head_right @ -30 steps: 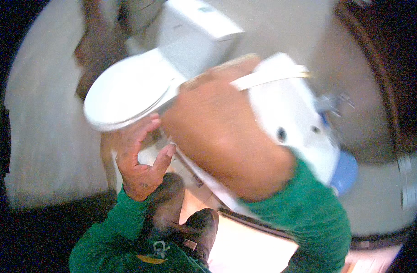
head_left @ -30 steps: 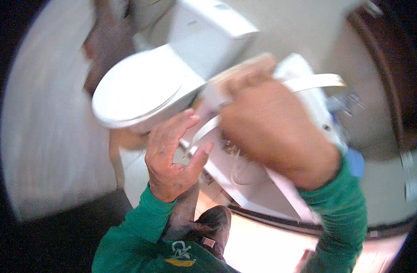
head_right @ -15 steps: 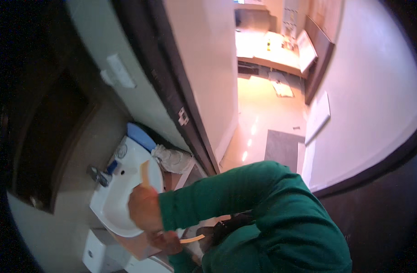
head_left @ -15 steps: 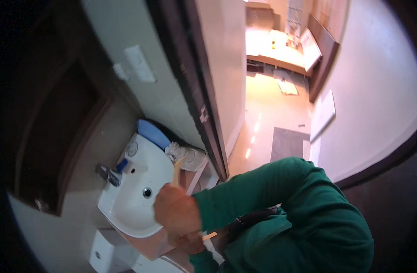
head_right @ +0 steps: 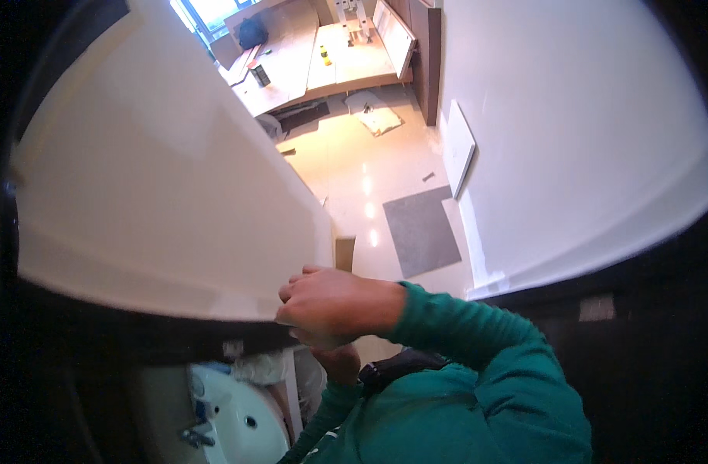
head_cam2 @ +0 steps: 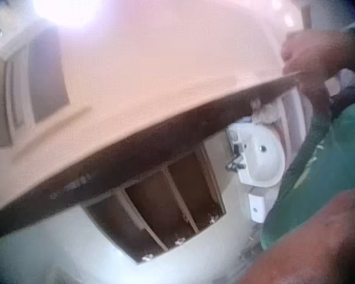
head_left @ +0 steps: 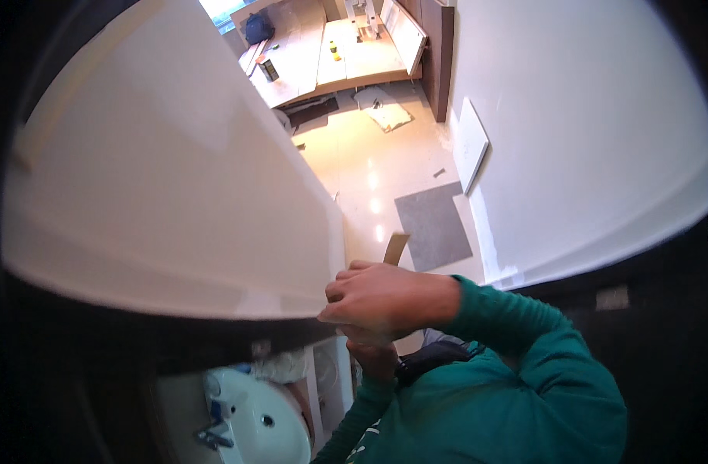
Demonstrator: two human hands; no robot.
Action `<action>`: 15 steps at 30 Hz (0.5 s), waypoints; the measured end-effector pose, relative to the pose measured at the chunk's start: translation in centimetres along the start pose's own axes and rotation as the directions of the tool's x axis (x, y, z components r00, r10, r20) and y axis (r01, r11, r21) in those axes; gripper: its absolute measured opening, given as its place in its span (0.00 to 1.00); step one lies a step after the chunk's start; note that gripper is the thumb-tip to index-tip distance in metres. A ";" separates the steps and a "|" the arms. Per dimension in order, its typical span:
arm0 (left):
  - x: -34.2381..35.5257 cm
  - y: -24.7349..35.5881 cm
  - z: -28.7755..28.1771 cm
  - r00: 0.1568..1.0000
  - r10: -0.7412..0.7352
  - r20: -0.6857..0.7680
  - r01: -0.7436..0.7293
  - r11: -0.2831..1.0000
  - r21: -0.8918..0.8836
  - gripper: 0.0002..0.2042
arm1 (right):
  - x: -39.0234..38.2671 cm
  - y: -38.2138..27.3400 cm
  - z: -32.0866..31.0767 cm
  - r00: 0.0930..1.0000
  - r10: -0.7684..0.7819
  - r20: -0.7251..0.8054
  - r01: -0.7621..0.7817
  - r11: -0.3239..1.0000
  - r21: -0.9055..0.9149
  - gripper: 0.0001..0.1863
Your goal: The person kneels under a bathroom sink cabinet and wipes the interior edges with a cloth. They then measure and cut a thin strip of trim, apply it to the cabinet edge, and press it into place.
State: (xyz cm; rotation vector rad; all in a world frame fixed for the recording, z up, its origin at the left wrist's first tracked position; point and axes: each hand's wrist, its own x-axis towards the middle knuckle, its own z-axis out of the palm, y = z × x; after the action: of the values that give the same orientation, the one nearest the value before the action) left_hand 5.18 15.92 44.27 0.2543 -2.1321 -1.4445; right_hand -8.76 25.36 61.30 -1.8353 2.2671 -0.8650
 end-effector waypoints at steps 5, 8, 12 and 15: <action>14.3 1.3 12.7 0.917 -0.380 0.126 0.398 0.835 -0.381 0.08 | -6.2 10.7 -13.7 0.801 0.218 -0.557 -0.203 0.975 0.090 0.15; 21.8 0.6 16.6 0.918 -0.387 0.092 0.393 0.843 -0.367 0.10 | -7.0 14.4 -18.1 0.710 0.366 -0.602 -0.275 0.931 0.242 0.11; 31.4 -0.7 21.4 0.912 -0.392 0.117 0.404 0.817 -0.411 0.11 | -3.4 13.6 -23.5 0.793 0.456 -0.404 0.085 0.574 0.814 0.19; 37.3 0.0 22.8 0.938 -0.346 0.005 0.323 0.868 -0.377 0.11 | 0.2 16.8 -24.6 0.936 0.184 -0.299 0.193 0.443 0.875 0.25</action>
State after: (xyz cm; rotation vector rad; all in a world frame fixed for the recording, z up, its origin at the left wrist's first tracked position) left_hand -38.07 17.59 50.39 0.5370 -1.7732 -1.9790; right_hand -33.64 35.96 73.76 -1.1737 1.3116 -2.0297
